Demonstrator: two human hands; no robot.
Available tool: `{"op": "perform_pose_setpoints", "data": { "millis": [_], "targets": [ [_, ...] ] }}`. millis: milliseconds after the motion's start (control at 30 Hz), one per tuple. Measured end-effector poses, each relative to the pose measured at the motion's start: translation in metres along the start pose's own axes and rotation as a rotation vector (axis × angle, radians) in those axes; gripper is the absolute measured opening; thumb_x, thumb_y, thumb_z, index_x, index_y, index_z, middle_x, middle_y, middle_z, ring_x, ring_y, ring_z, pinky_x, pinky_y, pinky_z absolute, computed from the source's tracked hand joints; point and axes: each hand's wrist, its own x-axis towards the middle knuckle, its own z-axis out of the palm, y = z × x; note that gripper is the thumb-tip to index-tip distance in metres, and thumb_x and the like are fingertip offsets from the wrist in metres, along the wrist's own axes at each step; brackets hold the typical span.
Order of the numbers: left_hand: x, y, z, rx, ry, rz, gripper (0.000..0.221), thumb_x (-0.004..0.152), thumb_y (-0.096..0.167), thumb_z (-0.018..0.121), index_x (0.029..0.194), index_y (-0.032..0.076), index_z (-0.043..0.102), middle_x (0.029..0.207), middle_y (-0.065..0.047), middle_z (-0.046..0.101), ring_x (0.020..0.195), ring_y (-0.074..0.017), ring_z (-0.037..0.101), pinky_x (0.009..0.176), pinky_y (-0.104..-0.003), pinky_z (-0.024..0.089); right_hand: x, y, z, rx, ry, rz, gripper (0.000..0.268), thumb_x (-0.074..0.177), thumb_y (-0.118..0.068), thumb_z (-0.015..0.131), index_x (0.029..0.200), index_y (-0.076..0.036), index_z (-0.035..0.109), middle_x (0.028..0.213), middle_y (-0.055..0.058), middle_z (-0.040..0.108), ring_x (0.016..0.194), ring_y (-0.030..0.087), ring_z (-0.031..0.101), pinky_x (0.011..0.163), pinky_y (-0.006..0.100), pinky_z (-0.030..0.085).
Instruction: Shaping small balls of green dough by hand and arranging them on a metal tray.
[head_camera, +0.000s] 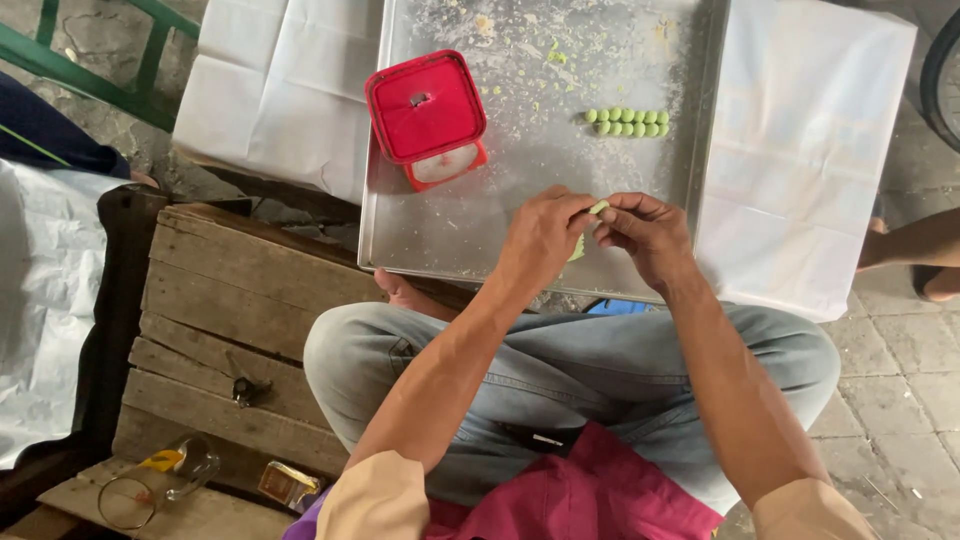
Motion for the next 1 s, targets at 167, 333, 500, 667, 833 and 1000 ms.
{"op": "perform_pose_setpoints", "data": {
  "millis": [167,333,500,667,833,1000],
  "targets": [
    [-0.001,-0.003,0.0,-0.015,0.019,-0.016,0.017,0.09,0.015,0.075,0.107,0.013,0.074,0.089,-0.006,0.064,0.082,-0.0292,0.074,0.061,-0.036,0.062,-0.003,0.0,0.009,-0.05,-0.034,-0.056,0.034,0.087,-0.001,0.079,0.117,0.01,0.068,0.094,0.022,0.07,0.079,0.028,0.076,0.071,0.04,0.069],
    [-0.001,0.004,0.002,-0.029,0.033,-0.053,0.011,0.089,0.012,0.074,0.099,0.014,0.074,0.084,-0.006,0.064,0.077,-0.0276,0.073,0.064,-0.035,0.062,-0.005,-0.004,0.012,-0.036,0.015,-0.068,0.023,0.085,0.003,0.082,0.104,0.009,0.071,0.087,0.019,0.072,0.075,0.026,0.077,0.071,0.034,0.069],
    [0.0,-0.003,-0.001,-0.155,0.033,-0.217,0.008,0.081,0.012,0.076,0.089,0.011,0.073,0.082,-0.01,0.069,0.078,-0.03,0.076,0.065,-0.04,0.062,-0.012,-0.013,0.025,-0.22,0.014,-0.157,0.019,0.084,0.006,0.083,0.1,0.006,0.075,0.085,0.018,0.073,0.075,0.023,0.075,0.074,0.034,0.066],
    [-0.003,-0.028,0.014,-0.041,0.011,-0.249,0.007,0.074,0.012,0.075,0.08,0.011,0.071,0.076,-0.012,0.068,0.076,-0.0355,0.074,0.065,-0.045,0.061,0.002,-0.003,0.005,-0.374,0.162,-0.271,0.016,0.088,0.002,0.084,0.102,0.0,0.077,0.089,0.017,0.075,0.079,0.018,0.075,0.077,0.034,0.066],
    [-0.006,-0.022,0.009,0.21,-0.077,-0.147,0.003,0.083,0.008,0.071,0.085,0.009,0.072,0.081,-0.014,0.063,0.077,-0.0377,0.072,0.067,-0.048,0.06,-0.006,-0.015,0.021,-0.275,0.149,-0.202,0.016,0.088,0.003,0.082,0.104,0.003,0.076,0.094,0.018,0.075,0.083,0.021,0.076,0.082,0.038,0.067],
    [-0.005,-0.021,0.001,0.29,-0.094,-0.185,0.01,0.086,0.013,0.075,0.087,0.006,0.068,0.083,-0.012,0.061,0.08,-0.0351,0.07,0.068,-0.046,0.059,-0.007,-0.015,0.019,-0.192,0.159,-0.138,0.029,0.081,0.001,0.088,0.105,0.005,0.073,0.091,0.018,0.072,0.082,0.025,0.076,0.08,0.039,0.069]
  ]
}}
